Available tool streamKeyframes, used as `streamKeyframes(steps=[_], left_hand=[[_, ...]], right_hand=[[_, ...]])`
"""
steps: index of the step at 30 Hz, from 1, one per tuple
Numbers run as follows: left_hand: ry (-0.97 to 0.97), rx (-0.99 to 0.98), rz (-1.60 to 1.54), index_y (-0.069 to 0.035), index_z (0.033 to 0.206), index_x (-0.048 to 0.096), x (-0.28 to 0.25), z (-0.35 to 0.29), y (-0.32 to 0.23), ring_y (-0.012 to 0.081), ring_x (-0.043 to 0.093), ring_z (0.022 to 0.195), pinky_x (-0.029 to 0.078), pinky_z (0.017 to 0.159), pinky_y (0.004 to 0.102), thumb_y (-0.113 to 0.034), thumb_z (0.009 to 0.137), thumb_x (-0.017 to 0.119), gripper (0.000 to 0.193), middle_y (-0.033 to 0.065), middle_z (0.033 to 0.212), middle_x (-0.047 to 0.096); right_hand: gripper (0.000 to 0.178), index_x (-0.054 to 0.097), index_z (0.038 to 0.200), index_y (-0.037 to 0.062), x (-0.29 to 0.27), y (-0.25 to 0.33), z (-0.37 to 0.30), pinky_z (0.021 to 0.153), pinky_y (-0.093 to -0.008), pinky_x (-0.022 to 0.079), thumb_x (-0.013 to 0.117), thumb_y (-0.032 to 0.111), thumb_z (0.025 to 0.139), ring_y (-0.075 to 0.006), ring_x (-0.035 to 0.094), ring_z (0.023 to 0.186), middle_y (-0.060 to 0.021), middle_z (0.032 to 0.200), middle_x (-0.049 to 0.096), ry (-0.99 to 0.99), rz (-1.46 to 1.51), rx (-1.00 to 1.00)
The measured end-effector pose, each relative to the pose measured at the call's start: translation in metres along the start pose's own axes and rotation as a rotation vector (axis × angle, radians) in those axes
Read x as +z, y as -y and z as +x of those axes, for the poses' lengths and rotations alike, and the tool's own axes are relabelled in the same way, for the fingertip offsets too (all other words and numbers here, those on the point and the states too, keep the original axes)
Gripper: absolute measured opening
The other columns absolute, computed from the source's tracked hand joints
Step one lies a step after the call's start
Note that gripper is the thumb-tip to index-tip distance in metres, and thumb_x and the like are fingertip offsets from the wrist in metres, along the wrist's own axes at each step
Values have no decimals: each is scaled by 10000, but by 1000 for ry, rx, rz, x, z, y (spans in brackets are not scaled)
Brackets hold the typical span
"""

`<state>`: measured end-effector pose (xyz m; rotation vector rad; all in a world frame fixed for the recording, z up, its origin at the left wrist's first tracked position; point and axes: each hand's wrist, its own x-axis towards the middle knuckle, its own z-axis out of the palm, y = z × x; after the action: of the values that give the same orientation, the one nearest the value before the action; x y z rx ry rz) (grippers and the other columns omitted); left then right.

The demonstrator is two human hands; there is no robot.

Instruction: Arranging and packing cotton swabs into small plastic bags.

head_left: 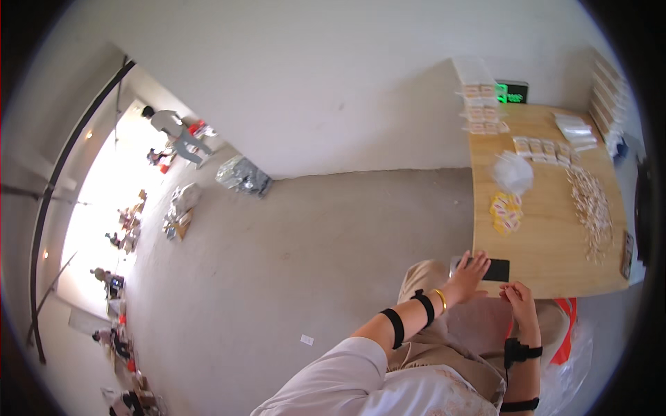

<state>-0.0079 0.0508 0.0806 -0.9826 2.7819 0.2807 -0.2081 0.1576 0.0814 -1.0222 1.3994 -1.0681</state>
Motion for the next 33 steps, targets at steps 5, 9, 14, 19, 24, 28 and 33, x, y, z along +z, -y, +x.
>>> streamKeyframes(steps=[5, 9, 14, 19, 24, 28, 33], left_hand=[[-153, 85, -104, 21, 1534, 236, -13, 13, -19, 318, 124, 1521, 121, 1210, 519, -570, 934, 504, 884, 197, 1616, 206], [-207, 118, -235, 31, 1513, 248, -27, 37, -23, 368, 207, 1488, 161, 1211, 469, -480, 920, 586, 853, 251, 1577, 250], [-72, 162, -211, 25, 1531, 217, -25, 75, -24, 388, 129, 1505, 140, 1223, 463, -479, 956, 543, 832, 271, 1596, 178], [-139, 277, -337, -5, 1537, 227, -6, 142, -55, 384, 145, 1502, 173, 1216, 472, -469, 969, 530, 795, 261, 1601, 172], [-152, 279, -319, -38, 1553, 215, 5, 171, -79, 368, 138, 1508, 150, 1222, 474, -478, 983, 490, 771, 235, 1615, 156], [-199, 240, -66, -53, 1554, 232, 15, 170, -85, 333, 102, 1520, 86, 1232, 475, -489, 986, 451, 748, 205, 1626, 149], [-208, 208, -47, -65, 1556, 243, 11, 167, -77, 319, 94, 1524, 75, 1235, 471, -507, 973, 441, 759, 185, 1632, 148]], right_hand=[[190, 671, 1047, -1, -12, 19, 5, 779, -243, 518, 545, 136, 1011, -91, 630, 848, -27, 897, 668, -17, 54, 3], [151, 689, 1051, 25, -35, -4, 36, 719, -242, 478, 610, 133, 981, -76, 577, 809, -4, 878, 658, 6, 69, -97], [169, 688, 1055, 14, -57, 18, 60, 770, -265, 506, 613, 139, 969, -111, 638, 889, -51, 938, 706, -336, -64, -126], [161, 681, 1021, -16, -155, 6, 59, 745, -262, 501, 613, 100, 933, -116, 643, 843, -64, 901, 706, -640, -107, -115], [173, 680, 997, 25, -223, -16, 62, 758, -321, 513, 679, 106, 844, -199, 660, 832, -93, 912, 697, -906, -272, -20], [317, 653, 1083, 70, -269, -34, 51, 838, -394, 506, 730, 104, 777, -279, 632, 970, -119, 1052, 650, -1002, -663, 86], [504, 567, 1230, 116, -297, -20, 57, 972, -461, 448, 724, 60, 754, -352, 546, 1132, -101, 1233, 563, -846, -1174, 126]])
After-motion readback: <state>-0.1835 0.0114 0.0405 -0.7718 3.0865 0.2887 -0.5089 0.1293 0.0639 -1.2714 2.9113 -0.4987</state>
